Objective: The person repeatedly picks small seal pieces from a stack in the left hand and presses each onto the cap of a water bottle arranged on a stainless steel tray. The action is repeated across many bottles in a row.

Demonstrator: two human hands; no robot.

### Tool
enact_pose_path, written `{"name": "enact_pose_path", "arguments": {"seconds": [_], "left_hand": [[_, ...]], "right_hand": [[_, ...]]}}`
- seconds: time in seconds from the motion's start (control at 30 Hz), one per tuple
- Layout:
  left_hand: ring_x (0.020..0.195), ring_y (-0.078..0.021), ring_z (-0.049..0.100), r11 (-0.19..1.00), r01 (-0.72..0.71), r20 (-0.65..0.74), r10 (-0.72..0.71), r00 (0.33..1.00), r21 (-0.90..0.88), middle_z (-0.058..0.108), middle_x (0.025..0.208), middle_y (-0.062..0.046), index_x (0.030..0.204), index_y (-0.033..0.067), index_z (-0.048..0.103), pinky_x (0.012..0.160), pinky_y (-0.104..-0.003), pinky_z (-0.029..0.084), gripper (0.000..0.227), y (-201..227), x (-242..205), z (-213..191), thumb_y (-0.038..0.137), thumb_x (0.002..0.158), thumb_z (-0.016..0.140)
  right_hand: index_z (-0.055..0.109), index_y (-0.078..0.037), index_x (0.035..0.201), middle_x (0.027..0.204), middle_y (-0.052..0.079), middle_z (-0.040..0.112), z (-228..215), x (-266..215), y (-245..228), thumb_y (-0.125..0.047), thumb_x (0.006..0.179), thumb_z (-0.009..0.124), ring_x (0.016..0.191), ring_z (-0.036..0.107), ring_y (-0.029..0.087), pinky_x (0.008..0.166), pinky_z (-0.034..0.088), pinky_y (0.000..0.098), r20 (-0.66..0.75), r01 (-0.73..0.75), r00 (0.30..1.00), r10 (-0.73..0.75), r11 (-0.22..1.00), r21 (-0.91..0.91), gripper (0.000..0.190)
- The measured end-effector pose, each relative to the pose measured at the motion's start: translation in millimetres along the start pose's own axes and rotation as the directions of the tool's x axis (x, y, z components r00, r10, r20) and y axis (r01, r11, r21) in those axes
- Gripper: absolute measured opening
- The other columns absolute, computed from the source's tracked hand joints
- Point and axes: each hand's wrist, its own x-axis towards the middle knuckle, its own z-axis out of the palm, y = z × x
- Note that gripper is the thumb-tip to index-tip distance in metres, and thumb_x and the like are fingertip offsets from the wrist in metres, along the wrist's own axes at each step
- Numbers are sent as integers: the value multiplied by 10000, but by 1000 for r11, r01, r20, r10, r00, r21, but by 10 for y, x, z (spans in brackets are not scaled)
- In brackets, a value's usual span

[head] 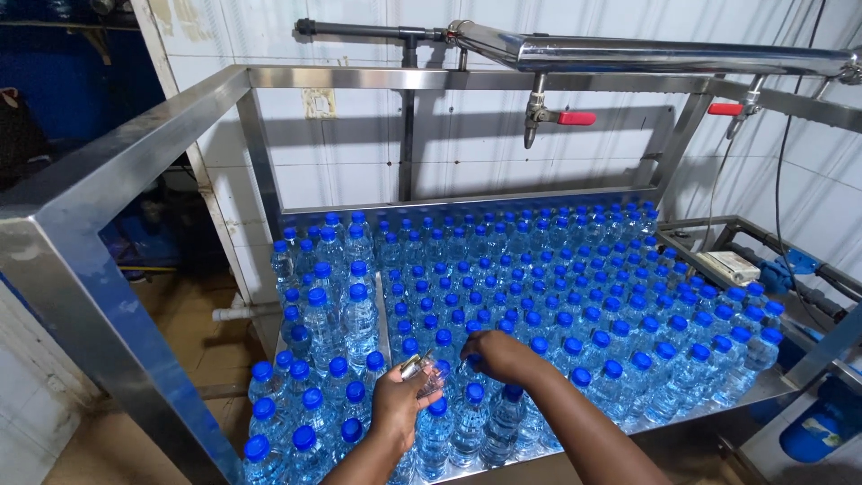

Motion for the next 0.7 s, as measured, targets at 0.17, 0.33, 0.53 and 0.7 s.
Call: {"name": "enact_pose_path", "arguments": {"seconds": [0.17, 0.33, 0.53, 0.7], "left_hand": [[1075, -390, 811, 1000, 13, 24, -13, 1000, 18, 833, 1264, -234, 1376, -47, 765, 948, -528, 700, 342, 22, 10, -81, 16, 1042, 729], [1077, -394, 820, 999, 15, 49, -16, 999, 29, 844, 1238, -245, 1401, -46, 750, 960, -541, 696, 380, 36, 35, -124, 21, 1027, 750], [986, -344, 830, 995, -75, 101, 68, 993, 61, 882, 1087, -182, 1155, -18, 838, 910, -545, 687, 294, -52, 131, -133, 122, 903, 895], [891, -363, 842, 995, -94, 96, 91, 991, 32, 885, 1058, -229, 1181, -89, 833, 862, -530, 708, 258, -57, 164, -143, -21, 932, 844]], "right_hand": [[595, -227, 1585, 1689, 103, 490, -98, -152, -249, -70, 982, 808, 1374, 658, 374, 1102, 567, 527, 66, -57, 996, 59, 998, -36, 659], [453, -283, 1700, 1784, 95, 377, -104, -261, -443, -20, 1008, 753, 1580, 436, 426, 1229, 454, 628, 37, -135, 990, 136, 991, -26, 799], [751, -133, 978, 927, 27, 809, 28, -378, -828, -51, 871, 956, 887, 779, 183, 843, 653, 364, -245, 179, 969, 12, 648, 740, 245], [830, -40, 950, 682, 63, 788, 25, -380, -854, 6, 901, 930, 580, 707, 176, 601, 608, 352, -274, 86, 910, 312, 503, 860, 121]]}}
